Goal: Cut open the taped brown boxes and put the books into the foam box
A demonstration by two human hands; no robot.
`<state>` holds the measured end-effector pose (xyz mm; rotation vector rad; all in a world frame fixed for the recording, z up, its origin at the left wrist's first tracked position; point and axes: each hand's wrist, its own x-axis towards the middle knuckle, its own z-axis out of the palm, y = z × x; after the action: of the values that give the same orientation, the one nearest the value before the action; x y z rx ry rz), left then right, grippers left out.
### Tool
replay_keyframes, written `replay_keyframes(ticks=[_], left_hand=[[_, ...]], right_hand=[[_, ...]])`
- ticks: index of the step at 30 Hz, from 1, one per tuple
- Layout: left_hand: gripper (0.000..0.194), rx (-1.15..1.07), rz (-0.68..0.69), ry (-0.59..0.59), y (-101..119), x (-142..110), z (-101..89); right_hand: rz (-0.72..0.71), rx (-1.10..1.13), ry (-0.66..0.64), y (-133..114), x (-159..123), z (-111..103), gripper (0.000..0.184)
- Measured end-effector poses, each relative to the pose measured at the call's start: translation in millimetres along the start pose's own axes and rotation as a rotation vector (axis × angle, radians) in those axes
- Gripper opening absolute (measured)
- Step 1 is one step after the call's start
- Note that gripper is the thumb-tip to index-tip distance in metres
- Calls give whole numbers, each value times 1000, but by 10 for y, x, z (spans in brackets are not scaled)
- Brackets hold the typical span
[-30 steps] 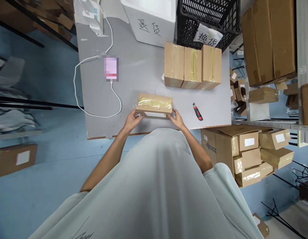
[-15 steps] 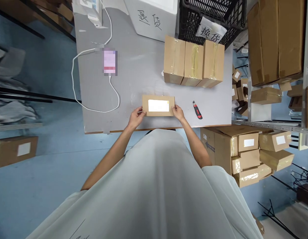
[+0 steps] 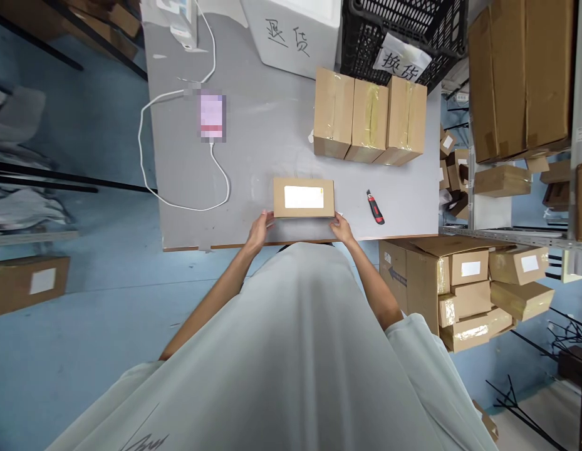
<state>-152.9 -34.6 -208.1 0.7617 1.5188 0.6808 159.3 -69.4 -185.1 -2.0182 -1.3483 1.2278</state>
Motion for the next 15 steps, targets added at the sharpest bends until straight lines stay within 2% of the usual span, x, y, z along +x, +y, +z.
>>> replay_keyframes(ticks=[3, 8, 11, 15], left_hand=[[67, 7, 85, 22, 161, -31, -40], [61, 149, 387, 122, 555, -38, -132], [53, 187, 436, 185, 697, 16, -137], [43, 205, 420, 223, 654, 111, -104]], right_hand=[[0, 35, 39, -132, -4, -76, 67], [-161, 39, 198, -457, 103, -356, 66], [-180, 14, 199, -598, 196, -446, 65], [-172, -11, 213, -587, 262, -399, 63]])
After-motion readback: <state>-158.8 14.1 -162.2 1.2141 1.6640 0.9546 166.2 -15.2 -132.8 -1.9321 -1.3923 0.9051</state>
